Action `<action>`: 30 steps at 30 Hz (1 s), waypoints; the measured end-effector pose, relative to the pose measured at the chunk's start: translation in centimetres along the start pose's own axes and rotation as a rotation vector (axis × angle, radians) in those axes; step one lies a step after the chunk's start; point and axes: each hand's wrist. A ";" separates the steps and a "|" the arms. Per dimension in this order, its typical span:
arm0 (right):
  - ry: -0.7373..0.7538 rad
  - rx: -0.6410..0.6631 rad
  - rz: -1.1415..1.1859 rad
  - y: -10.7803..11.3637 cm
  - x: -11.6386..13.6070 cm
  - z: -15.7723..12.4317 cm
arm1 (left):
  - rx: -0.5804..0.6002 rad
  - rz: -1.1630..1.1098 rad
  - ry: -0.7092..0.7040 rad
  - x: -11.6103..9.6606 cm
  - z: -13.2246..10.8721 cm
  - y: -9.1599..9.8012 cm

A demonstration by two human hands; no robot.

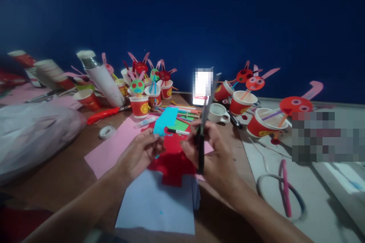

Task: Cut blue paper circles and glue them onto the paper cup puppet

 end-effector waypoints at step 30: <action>-0.206 0.559 0.167 -2.3 -2.3 -0.4 | -0.114 0.011 -0.186 -0.4 0.1 1.1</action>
Point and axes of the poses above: each hand's wrist, its own z-axis towards the middle knuckle, its own y-axis out of the back of the hand, x = y × z, and after that the axes turned 11 degrees about x, right-handed
